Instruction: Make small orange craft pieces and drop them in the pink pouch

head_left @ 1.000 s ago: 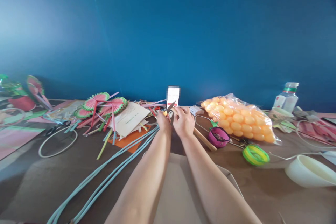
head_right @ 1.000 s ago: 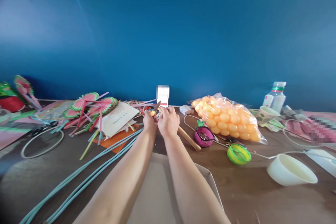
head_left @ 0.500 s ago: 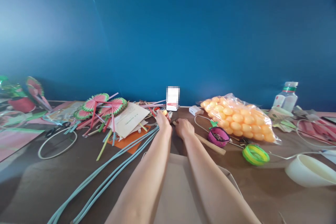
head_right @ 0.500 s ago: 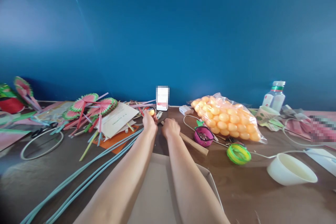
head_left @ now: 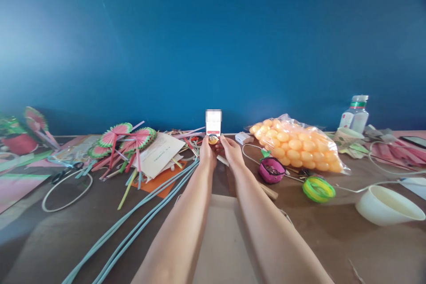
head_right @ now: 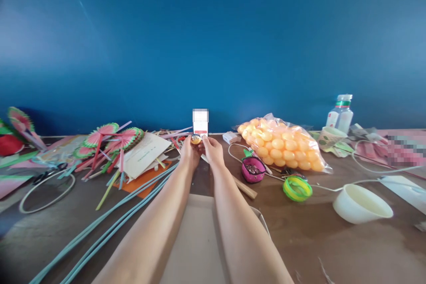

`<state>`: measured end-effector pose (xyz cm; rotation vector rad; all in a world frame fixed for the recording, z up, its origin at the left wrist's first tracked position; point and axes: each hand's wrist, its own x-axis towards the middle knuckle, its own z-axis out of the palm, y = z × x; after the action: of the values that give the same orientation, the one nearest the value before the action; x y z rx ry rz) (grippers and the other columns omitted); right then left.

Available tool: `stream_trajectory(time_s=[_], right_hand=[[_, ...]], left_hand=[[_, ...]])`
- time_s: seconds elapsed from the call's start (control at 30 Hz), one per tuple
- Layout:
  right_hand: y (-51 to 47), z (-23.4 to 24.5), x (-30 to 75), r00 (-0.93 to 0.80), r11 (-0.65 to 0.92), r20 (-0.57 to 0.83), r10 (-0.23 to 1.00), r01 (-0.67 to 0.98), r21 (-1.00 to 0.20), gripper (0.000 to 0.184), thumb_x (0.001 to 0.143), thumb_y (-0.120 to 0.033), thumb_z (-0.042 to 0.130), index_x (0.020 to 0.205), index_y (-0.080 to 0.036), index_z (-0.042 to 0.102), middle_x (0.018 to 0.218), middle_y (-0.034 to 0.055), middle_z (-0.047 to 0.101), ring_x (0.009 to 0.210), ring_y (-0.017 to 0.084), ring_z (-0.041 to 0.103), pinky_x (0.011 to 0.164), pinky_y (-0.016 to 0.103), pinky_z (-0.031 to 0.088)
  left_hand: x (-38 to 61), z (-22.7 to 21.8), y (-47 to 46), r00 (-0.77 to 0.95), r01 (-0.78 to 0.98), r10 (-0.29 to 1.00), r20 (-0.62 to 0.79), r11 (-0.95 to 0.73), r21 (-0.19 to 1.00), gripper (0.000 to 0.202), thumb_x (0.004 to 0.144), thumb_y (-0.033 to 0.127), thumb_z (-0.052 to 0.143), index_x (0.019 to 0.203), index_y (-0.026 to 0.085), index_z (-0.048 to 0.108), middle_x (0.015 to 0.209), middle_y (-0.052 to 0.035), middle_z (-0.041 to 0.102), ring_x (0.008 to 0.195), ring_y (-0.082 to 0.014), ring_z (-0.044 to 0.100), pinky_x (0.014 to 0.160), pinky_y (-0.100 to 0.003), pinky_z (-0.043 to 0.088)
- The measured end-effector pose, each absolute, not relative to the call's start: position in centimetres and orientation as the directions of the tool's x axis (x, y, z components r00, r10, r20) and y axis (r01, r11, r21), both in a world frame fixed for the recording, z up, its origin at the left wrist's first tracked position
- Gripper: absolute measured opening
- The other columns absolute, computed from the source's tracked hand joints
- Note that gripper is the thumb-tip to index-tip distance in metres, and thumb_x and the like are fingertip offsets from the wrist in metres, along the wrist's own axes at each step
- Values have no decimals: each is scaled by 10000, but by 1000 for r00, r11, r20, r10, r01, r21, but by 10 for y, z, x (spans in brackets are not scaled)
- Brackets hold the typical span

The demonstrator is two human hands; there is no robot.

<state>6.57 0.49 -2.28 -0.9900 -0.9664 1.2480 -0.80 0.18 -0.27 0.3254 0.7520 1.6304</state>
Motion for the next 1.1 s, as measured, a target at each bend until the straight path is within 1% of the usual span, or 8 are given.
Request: stream_trajectory(time_s=[0.1,0.27,0.4,0.53,0.67,0.83,0.97,1.1], right_hand=[[6,-22,66,74,25,1,997,-331,-943,323,750,-474,712,880,-179,742,704,26,697,625,135,634,642,261,541],[9,-24,66,88,31,2,996,-324,-946,368,677,-454,763,912,-171,760,675,16,687,598,136,614,570,246,498],[4,-21,67,76,82,61,995,-303,-950,389,657,-461,765,907,-163,757,741,31,721,655,155,648,622,261,511],[1,-19,68,72,132,118,990,-235,-963,385,682,-471,727,919,-170,755,856,55,752,785,188,690,692,274,525],[3,-22,69,83,135,123,989,-160,-978,376,703,-463,701,932,-169,754,888,60,758,788,185,690,680,265,517],[4,-23,68,85,105,94,992,-133,-986,360,719,-470,691,915,-176,763,836,48,754,749,181,684,631,254,511],[5,-23,67,72,77,66,995,-173,-982,410,733,-539,683,893,-170,768,716,39,719,699,175,673,614,252,515],[7,-24,66,47,82,75,996,-191,-978,449,733,-581,680,883,-167,766,689,38,703,677,175,667,606,260,518]], left_hand=[[-7,-6,3,-215,-740,954,-207,-22,672,213,882,321,545,878,121,618,666,-16,589,458,-68,460,446,-179,365],[-5,-10,3,-198,-690,966,-167,-16,723,225,866,336,581,905,119,626,666,-11,585,483,-84,500,465,-193,396],[-5,-9,2,-176,-687,977,-119,-36,726,230,902,324,529,917,118,631,679,-21,588,506,-97,525,520,-214,439],[-5,-10,2,-171,-693,976,-134,-23,720,227,909,317,528,933,119,636,677,-22,582,551,-114,561,599,-236,486],[-4,-12,3,-201,-679,967,-155,-23,734,213,920,303,518,932,121,627,706,-28,606,548,-109,569,598,-229,490],[-4,-12,3,-230,-675,956,-181,-23,738,237,918,325,537,938,110,634,749,-49,635,562,-113,590,591,-230,487],[-4,-11,3,-261,-649,947,-189,-27,760,245,886,358,593,933,120,627,713,-22,618,489,-84,538,531,-208,452],[-3,-10,3,-278,-637,950,-139,-74,768,226,886,343,581,933,127,626,692,-11,607,482,-78,524,532,-203,449]])
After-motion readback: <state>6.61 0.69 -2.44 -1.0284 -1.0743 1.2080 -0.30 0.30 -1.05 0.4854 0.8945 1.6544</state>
